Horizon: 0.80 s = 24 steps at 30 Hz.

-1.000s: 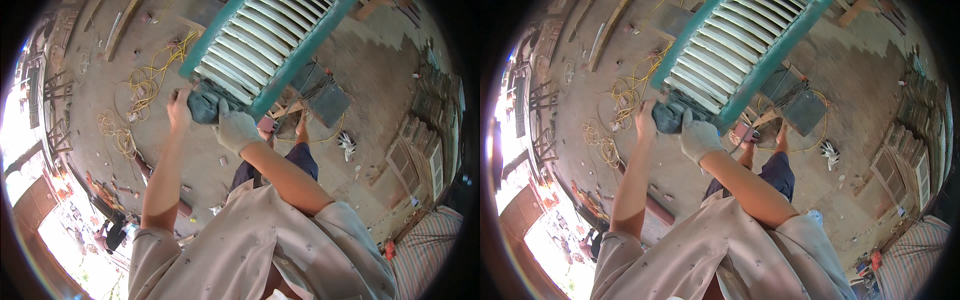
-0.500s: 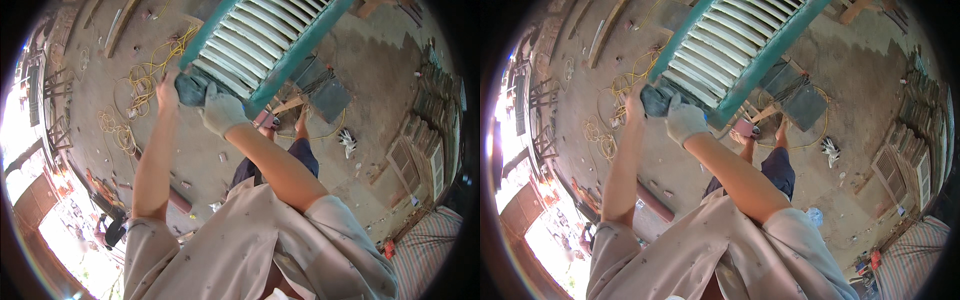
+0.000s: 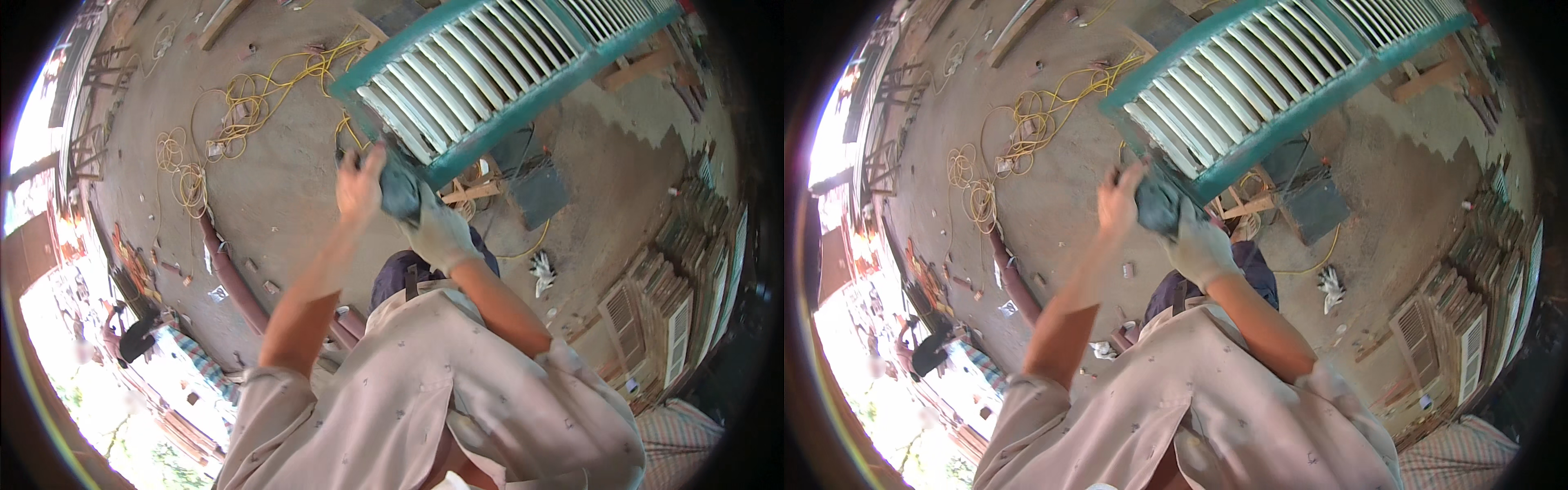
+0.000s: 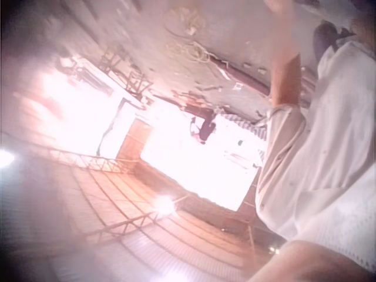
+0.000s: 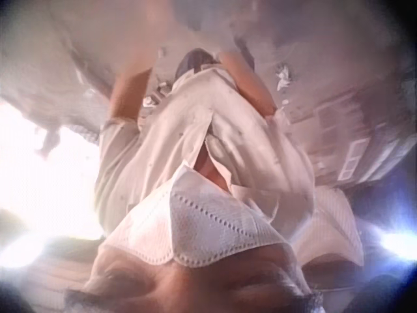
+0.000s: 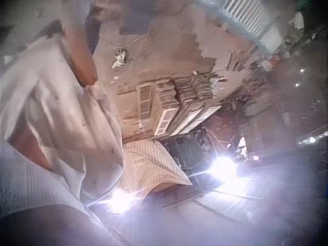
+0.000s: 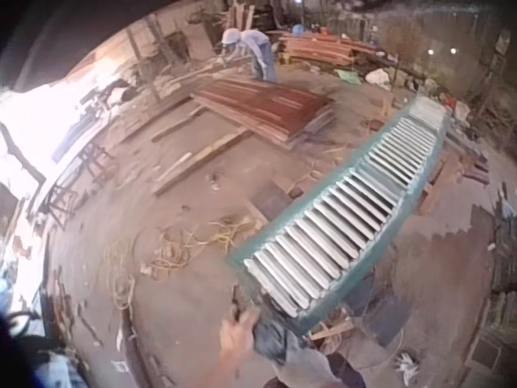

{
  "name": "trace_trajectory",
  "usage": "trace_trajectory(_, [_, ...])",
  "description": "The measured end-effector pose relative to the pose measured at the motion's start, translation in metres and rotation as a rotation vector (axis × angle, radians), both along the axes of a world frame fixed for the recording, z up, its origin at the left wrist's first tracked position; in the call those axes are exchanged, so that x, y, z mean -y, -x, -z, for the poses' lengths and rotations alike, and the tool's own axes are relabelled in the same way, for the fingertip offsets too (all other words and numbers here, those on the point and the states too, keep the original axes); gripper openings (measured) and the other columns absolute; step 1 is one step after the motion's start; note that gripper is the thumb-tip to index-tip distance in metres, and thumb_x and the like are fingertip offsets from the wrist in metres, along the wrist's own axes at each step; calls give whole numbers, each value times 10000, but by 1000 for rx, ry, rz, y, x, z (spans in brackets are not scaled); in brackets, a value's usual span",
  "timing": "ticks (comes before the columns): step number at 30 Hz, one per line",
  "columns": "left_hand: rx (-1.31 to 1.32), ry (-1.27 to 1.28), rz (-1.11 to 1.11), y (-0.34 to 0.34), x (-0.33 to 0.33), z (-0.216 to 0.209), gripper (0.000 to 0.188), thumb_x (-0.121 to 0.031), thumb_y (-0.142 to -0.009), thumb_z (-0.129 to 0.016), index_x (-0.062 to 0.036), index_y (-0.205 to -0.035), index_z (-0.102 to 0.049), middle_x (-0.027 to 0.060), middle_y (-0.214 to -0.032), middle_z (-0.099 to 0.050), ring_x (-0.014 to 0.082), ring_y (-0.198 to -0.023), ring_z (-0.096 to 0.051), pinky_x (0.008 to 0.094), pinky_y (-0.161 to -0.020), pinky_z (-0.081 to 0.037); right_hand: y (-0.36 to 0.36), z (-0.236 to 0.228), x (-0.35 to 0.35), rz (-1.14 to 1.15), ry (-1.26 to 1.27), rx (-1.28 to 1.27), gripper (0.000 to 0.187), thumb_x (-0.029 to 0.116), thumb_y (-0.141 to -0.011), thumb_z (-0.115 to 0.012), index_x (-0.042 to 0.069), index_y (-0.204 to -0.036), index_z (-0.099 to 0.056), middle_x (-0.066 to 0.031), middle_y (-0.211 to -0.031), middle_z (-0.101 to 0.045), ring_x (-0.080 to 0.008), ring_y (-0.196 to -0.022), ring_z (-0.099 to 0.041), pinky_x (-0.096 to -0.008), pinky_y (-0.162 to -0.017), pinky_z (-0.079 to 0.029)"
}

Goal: The person uses an electric sander to smooth the surface of a large green metal vent. They move the sander along the frame and slats, repositioning the vent to access different areas.

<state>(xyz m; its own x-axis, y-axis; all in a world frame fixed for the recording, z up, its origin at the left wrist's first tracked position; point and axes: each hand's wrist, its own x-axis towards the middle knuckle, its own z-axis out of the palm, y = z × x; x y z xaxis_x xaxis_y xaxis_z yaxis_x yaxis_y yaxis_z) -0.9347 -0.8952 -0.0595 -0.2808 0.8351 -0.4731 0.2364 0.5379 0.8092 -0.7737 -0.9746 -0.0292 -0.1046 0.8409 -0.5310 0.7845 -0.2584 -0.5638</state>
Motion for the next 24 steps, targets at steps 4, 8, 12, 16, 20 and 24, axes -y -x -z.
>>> trace_trajectory(4, [65, -79, -80, -15, 79, 7, 332, -324, -1043, -754, 1, -1010, -695, 26, -963, -674, 101, -889, -556, 281, -814, -464, -31, 2, 50, -144, -22, 44, 865, 426, -969, -750, -76, -1583, -407, -248, -959, -797, -418, -851, -800, -510, -723, -632])
trace_trajectory(8, [102, -167, -89, -22, 91, -3, 331, -325, -1054, -738, 0, -1017, -690, 5, -937, -625, 96, -884, -499, 272, -812, -429, -39, 8, 63, -195, -50, 51, 890, 416, -954, -756, -80, -1603, -402, -233, -935, -793, -389, -788, -795, -502, -657, -620])
trace_trajectory(12, [62, -199, 32, -15, 59, -17, 362, -348, -1057, -730, 12, -1057, -698, -2, -925, -610, 107, -881, -501, 270, -810, -424, -29, 18, 56, -106, -192, 25, 905, 415, -945, -765, -79, -1613, -406, -232, -912, -791, -387, -791, -792, -500, -653, -615])
trace_trajectory(16, [153, -125, 90, -2, 33, 1, 370, -350, -1050, -739, 17, -1076, -703, 2, -944, -629, 113, -891, -521, 275, -807, -430, -17, 18, 37, -51, -159, 77, 927, 409, -929, -785, -75, -1620, -402, -237, -911, -790, -398, -810, -789, -503, -701, -619])
trace_trajectory(20, [157, -97, 93, 5, -12, -3, 372, -326, -1030, -725, 27, -1143, -744, 78, -1003, -737, 164, -930, -623, 327, -868, -506, 0, 19, -4, 22, -201, 134, 930, 407, -912, -801, -60, -1622, -422, -237, -925, -794, -402, -860, -792, -489, -793, -621])
trace_trajectory(24, [289, -93, 92, 16, -50, 6, 360, -359, -1038, -764, -1, -1047, -718, -11, -964, -653, 89, -899, -541, 255, -807, -436, 27, 19, -35, 104, -81, 123, 889, 441, -935, -747, -14, -1634, -440, -282, -1011, -785, -460, -912, -775, -541, -864, -623])
